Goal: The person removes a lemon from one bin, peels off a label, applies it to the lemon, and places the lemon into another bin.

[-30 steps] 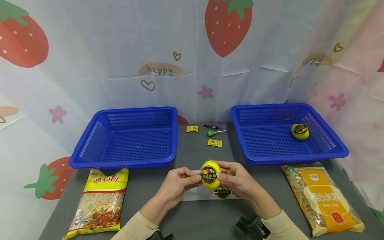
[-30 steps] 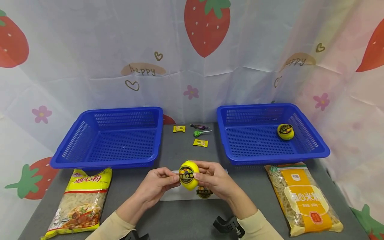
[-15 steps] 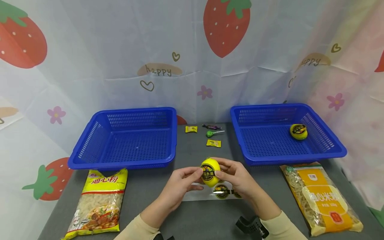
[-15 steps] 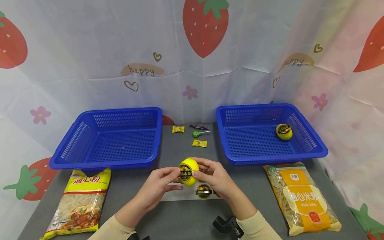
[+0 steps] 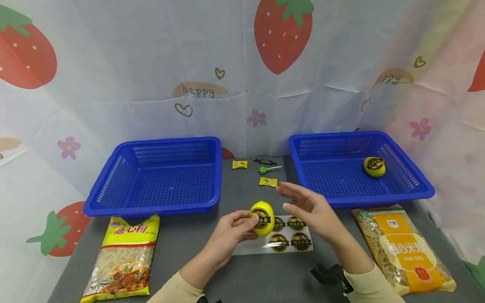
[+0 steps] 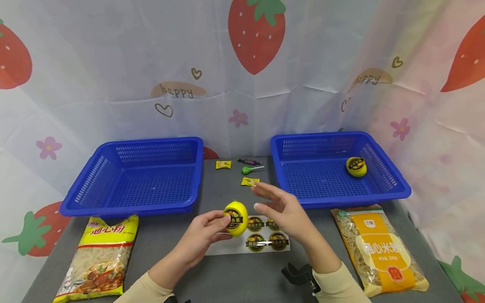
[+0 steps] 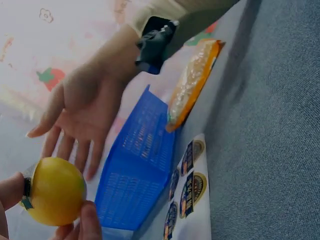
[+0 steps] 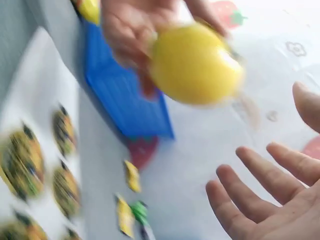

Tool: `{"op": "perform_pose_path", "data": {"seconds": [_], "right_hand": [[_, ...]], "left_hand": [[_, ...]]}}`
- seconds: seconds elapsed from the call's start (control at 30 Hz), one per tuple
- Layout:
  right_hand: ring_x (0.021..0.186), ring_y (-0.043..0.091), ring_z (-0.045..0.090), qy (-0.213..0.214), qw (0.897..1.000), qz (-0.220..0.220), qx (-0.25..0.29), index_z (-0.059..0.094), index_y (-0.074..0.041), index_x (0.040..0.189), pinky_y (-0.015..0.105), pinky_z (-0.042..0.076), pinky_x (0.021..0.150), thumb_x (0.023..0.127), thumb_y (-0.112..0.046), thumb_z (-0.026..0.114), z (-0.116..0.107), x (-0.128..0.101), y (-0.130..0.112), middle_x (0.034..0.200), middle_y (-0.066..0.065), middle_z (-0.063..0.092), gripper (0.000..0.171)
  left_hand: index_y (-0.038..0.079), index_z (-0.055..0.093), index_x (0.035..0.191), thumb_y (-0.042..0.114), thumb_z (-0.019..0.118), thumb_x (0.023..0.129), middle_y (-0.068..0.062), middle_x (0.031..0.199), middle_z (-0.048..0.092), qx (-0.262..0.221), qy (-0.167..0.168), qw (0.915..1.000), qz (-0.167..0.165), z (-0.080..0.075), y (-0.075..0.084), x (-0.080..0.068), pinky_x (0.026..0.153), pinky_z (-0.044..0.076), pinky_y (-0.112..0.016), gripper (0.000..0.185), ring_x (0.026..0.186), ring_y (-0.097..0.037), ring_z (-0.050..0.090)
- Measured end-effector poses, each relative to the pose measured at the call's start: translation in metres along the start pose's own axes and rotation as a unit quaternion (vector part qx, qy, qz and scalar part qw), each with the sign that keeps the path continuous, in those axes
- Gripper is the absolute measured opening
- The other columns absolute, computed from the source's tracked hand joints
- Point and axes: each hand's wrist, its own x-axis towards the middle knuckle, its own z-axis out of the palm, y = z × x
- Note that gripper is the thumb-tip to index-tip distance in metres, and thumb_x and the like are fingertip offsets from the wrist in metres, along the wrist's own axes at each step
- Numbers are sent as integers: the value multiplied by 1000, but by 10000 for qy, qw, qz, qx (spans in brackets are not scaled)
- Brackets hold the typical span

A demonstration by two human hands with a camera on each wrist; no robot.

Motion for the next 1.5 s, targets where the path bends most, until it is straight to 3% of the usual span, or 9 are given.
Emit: {"op": "perform_pose_path", "data": {"seconds": [0.23,0.47,0.77,0.87,0.93,1.0,1.07,1.27,1.5], "right_hand": [[126,4,58,1160,9872,19,-1095,50,-19,149,14,51,94,101,-15,63,-68,-10,-18,142,12,60,50],[118,-8,57,1804,9622,485,-1980,47,-24,151,4,46,90,101,-22,63,-133,-31,-20,137,-9,62,53],[110,-14,55,2915,9303,758,-2094,53,-16,148,-1,43,85,98,-18,67,-193,-62,-2,122,-28,62,52],[130,10,55,3240,9017,1430,-2481,46,-23,153,12,45,101,98,-32,67,-206,-73,5,143,-15,57,59],[139,36,47,3342,8834,1883,-2694,39,-21,157,37,46,111,98,-39,65,-212,-79,9,159,2,43,67],[139,59,33,3305,8662,2274,-2980,32,-18,160,63,38,110,98,-45,62,-217,-85,13,165,17,26,74],[139,65,24,3137,8579,2453,-3247,25,-7,160,77,28,106,98,-46,61,-223,-89,19,164,28,15,81],[133,67,27,2419,8608,2867,-3440,10,7,157,79,26,105,98,-51,58,-231,-97,38,155,44,14,95],[138,68,14,2160,8685,2899,-3392,1,5,156,78,18,108,100,-54,52,-231,-100,46,160,35,0,97]], "left_hand": [[-5,50,134,31,69,97,-22,126,67,-86,135,9996,-214,4,2,2,88,60,-38,55,102,-20,70],[-5,52,139,32,66,99,-20,128,66,-57,-138,9996,-250,8,2,4,89,59,-37,56,104,-19,69],[-5,52,135,31,65,100,-19,126,67,-196,-269,9989,-328,14,2,8,87,60,-35,52,101,-19,69],[-5,53,135,32,66,100,-19,125,67,-237,-283,9987,-340,15,2,10,87,60,-35,52,98,-19,70],[-5,53,134,31,66,100,-19,124,68,-277,-290,9986,-347,16,1,12,87,60,-36,51,96,-20,70],[-5,54,133,31,66,100,-19,123,68,-309,-313,9985,-335,18,0,15,88,60,-38,51,96,-21,71],[-6,54,132,31,66,100,-20,121,68,-347,-351,9982,-340,20,-1,19,89,60,-40,50,96,-21,71],[-6,55,131,32,64,100,-20,120,67,-508,-369,9970,-460,32,0,30,88,60,-38,49,94,-21,71],[-5,58,130,34,63,101,-20,118,67,-609,-348,9959,-576,54,5,49,88,60,-37,49,93,-22,70]]}}
